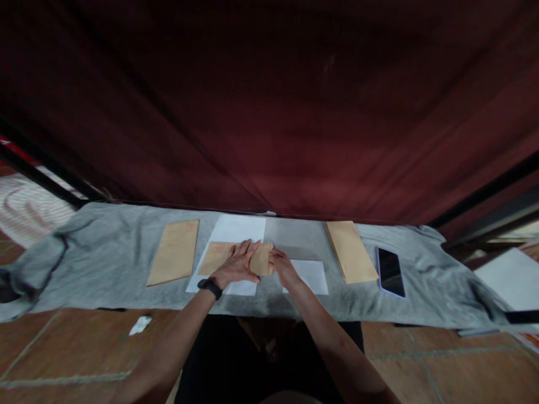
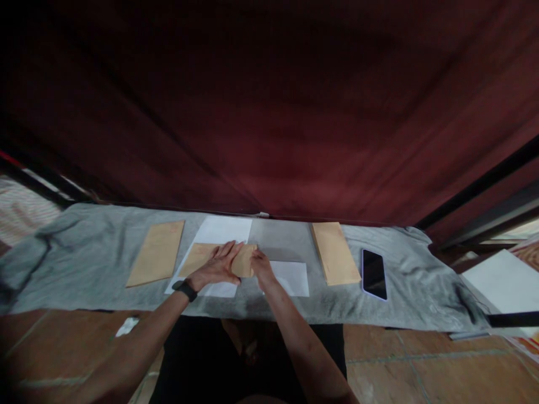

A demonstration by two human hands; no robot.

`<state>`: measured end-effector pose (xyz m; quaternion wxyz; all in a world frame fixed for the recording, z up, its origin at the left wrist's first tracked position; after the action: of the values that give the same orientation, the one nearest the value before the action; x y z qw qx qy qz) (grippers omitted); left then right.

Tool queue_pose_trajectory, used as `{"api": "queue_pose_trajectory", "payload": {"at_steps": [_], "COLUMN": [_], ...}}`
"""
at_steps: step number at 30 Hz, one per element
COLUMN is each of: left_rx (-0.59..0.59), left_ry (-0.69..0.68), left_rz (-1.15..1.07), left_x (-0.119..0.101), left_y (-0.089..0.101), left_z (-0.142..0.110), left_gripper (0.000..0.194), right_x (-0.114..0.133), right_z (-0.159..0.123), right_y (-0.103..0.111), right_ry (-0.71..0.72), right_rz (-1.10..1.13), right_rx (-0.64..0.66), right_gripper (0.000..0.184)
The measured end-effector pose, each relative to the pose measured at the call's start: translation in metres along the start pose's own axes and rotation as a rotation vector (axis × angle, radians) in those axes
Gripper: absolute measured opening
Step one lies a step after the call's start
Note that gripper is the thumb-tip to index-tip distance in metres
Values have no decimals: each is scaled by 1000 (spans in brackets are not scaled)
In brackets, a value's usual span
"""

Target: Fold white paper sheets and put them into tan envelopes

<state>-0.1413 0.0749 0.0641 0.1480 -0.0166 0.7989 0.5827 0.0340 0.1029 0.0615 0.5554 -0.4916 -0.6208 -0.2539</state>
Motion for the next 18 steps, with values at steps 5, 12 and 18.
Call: {"api": "queue_pose_trajectory", "payload": {"at_steps": [5,12,18], "left_rx": [-46,-119,-217], "left_ry": [-10,-41,-89], "left_rz": [-4,-6,51], "left_x": [3,-2,-10], "left_y": [-7,-2,7], "left_z": [0,-5,-11], "left_gripper": [130,126,126], "right_x": [3,11,15], "right_z": [9,20,12], "right_y": [4,0,-12], "right_ry": [-136,-236,-252], "right_rz": [34,23,81], "right_rx": [-86,-81,2], "right_gripper": [25,28,36]}}
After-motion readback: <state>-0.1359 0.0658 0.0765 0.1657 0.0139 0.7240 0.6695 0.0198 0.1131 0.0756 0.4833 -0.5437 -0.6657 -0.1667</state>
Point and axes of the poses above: each hand's wrist, its own z-axis towards the middle knuckle, its own y-axis out of the back of the hand, x = y × z, the point moved 2 cm from there along z, towards the middle knuckle, and after that the axes turned 5 degrees about x, right-handed, at the moved point
